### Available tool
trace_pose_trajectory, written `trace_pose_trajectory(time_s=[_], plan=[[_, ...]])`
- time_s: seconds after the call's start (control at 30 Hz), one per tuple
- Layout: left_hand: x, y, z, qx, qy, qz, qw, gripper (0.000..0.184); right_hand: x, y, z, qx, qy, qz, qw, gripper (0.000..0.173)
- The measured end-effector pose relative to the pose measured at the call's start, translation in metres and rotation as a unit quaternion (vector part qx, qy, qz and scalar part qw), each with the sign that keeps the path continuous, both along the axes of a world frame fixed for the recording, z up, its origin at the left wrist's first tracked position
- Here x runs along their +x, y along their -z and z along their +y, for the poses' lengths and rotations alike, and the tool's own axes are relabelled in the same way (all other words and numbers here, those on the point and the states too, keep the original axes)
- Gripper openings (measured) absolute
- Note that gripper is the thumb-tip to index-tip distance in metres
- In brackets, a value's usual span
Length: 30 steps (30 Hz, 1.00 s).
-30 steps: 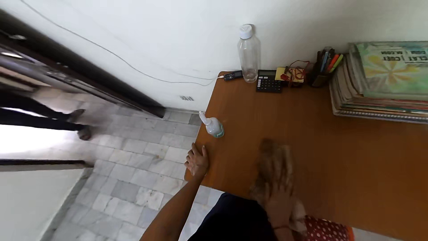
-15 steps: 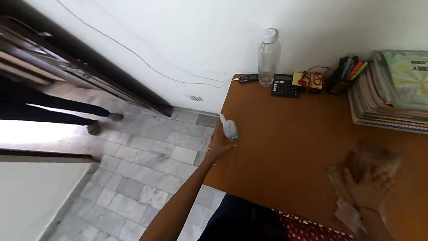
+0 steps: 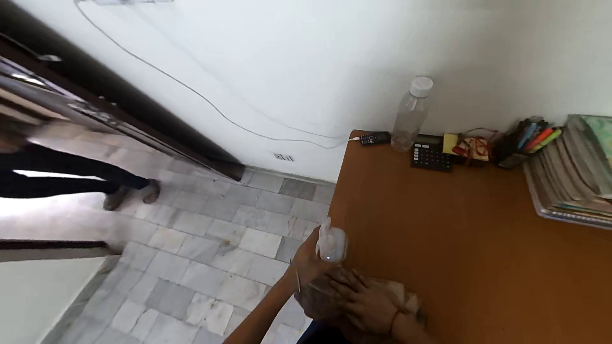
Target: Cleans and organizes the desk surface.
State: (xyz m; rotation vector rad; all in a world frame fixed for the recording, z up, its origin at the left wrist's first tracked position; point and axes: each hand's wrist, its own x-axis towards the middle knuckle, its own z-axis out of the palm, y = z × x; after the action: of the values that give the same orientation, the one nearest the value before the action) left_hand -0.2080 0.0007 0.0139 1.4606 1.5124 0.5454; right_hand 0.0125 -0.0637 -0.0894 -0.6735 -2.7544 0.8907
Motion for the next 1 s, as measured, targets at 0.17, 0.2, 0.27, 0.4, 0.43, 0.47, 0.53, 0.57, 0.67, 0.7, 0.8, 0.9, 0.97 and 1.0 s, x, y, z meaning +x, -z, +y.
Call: trace_pose_trajectory(time_s=[0.17, 0.2, 0.27, 0.4, 0.43, 0.47, 0.53, 0.57, 0.67, 0.7, 0.8, 0.9, 0.97, 1.0], plan=[[-0.026, 0.002, -0.002, 0.059, -0.027, -0.037, 0.997, 0.099, 0.004, -0.023, 0.132, -0.131, 0.052, -0.158, 0.977, 0.048], [-0.029, 0.003, -0.001, 0.071, -0.030, -0.035, 0.996, 0.099, 0.007, -0.028, 0.164, -0.137, 0.100, -0.183, 0.968, 0.048], [-0.032, 0.004, 0.002, 0.076, -0.037, -0.035, 0.996, 0.098, 0.016, -0.036, 0.225, -0.101, 0.190, -0.232, 0.948, 0.050], [-0.037, 0.012, 0.003, 0.095, -0.055, -0.043, 0.993, 0.096, 0.036, -0.017, 0.300, -0.060, 0.294, -0.236, 0.924, 0.053], [-0.039, 0.014, 0.002, 0.104, -0.065, -0.043, 0.992, 0.096, 0.034, -0.016, 0.299, -0.056, 0.303, -0.232, 0.922, 0.053], [-0.040, 0.015, 0.001, 0.110, -0.072, -0.047, 0.990, 0.096, 0.029, -0.017, 0.289, -0.048, 0.311, -0.229, 0.921, 0.053], [-0.043, 0.016, 0.006, 0.118, -0.076, -0.059, 0.988, 0.097, 0.010, -0.045, 0.248, -0.069, 0.294, -0.253, 0.919, 0.050], [-0.044, 0.017, 0.009, 0.123, -0.073, -0.063, 0.988, 0.097, -0.006, -0.083, 0.225, -0.146, 0.250, -0.308, 0.906, 0.052], [-0.043, 0.017, 0.021, 0.124, -0.071, -0.063, 0.988, 0.098, -0.027, -0.116, 0.140, -0.240, 0.153, -0.317, 0.905, 0.054], [-0.041, 0.017, 0.025, 0.117, -0.073, -0.058, 0.989, 0.098, -0.018, -0.090, 0.106, -0.201, 0.139, -0.244, 0.938, 0.050], [-0.030, 0.015, 0.039, 0.096, -0.072, -0.041, 0.992, 0.096, 0.013, -0.004, 0.066, -0.054, 0.143, -0.062, 0.986, 0.043], [-0.011, 0.017, 0.049, 0.087, -0.065, -0.028, 0.994, 0.096, 0.028, -0.016, 0.123, -0.128, 0.211, -0.180, 0.952, 0.053], [0.004, 0.020, 0.055, 0.070, -0.062, -0.015, 0.996, 0.096, 0.045, -0.018, 0.171, -0.129, 0.317, -0.202, 0.918, 0.054], [0.013, 0.021, 0.056, 0.058, -0.060, -0.007, 0.996, 0.096, 0.057, -0.017, 0.190, -0.124, 0.368, -0.206, 0.898, 0.054]])
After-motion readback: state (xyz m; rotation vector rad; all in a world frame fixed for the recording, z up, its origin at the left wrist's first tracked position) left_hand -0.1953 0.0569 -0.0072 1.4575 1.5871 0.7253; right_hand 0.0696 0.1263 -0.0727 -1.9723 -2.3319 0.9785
